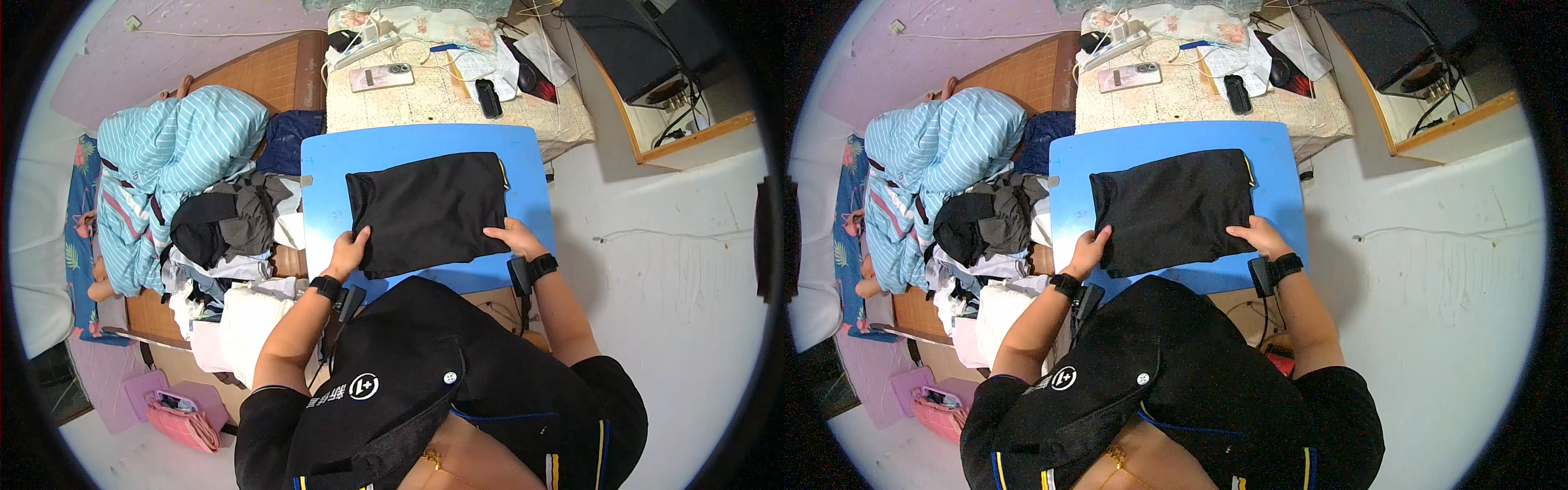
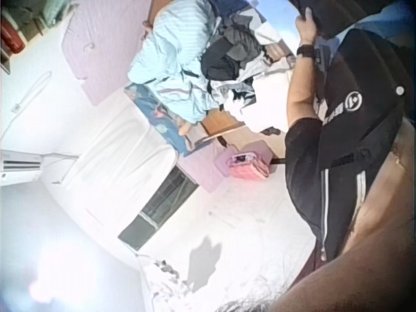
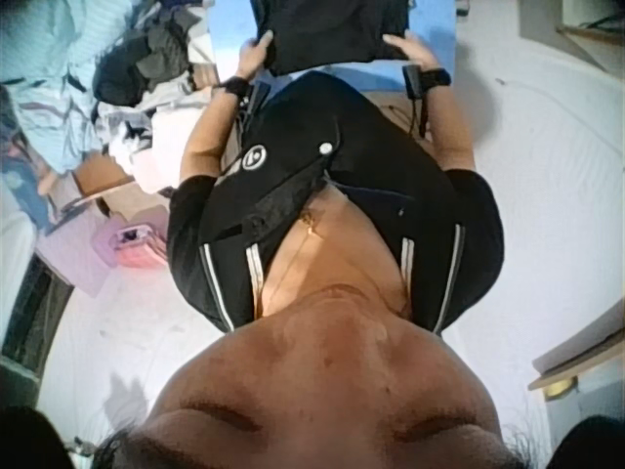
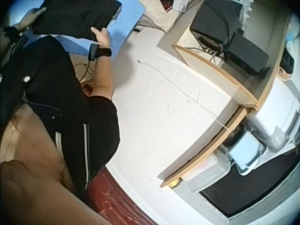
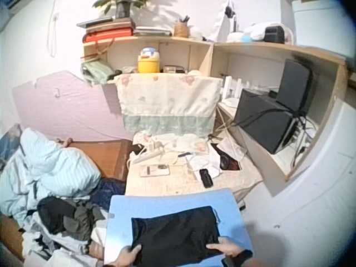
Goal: The person folds items of clothing one by one on a small blue table. The person spreads out a white skirt, a pink t-shirt, a black polo shirt, and a white t-shirt, folding each and placing them into a growing stack of laundry on a nearby bed.
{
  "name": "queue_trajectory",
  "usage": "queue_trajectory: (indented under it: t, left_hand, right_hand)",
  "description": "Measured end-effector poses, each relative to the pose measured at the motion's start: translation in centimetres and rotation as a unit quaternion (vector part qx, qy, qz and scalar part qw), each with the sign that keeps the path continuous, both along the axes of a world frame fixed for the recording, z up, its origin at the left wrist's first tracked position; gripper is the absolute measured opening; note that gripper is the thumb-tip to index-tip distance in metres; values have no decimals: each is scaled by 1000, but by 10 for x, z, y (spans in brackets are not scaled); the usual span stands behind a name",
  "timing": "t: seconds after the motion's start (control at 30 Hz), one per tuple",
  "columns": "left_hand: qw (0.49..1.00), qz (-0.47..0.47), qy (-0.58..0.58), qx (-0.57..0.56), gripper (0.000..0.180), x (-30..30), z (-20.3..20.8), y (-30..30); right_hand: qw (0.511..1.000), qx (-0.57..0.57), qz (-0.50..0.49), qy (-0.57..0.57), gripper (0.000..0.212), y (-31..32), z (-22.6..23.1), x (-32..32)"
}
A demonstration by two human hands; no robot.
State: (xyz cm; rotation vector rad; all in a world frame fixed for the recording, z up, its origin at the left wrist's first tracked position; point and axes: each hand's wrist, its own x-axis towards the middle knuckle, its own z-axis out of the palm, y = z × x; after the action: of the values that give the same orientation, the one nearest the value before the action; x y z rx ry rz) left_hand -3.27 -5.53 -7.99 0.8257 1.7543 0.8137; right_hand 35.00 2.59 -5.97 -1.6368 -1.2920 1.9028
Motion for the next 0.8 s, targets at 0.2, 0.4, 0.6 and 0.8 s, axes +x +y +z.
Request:
queue_trajectory:
  t: [0.2,0.4,0.6,0.8]
  left_hand:
    - [987,-70,134,49,39,-5,-7,-13]
    - [994,-60,61,60,26,-7,0,-17]
    - [997,-71,22,-37,32,-8,22,3]
    - [968,-33,244,55,53,5,5,64]
  right_hand:
    - [998,44,-30,-46,38,0,10,18]
    - [900,208,113,-365,33,-19,3,13]
    - [787,369,98,-484,40,-10,50,-19]
    - [738,556,93,-371,46,33,58,-73]
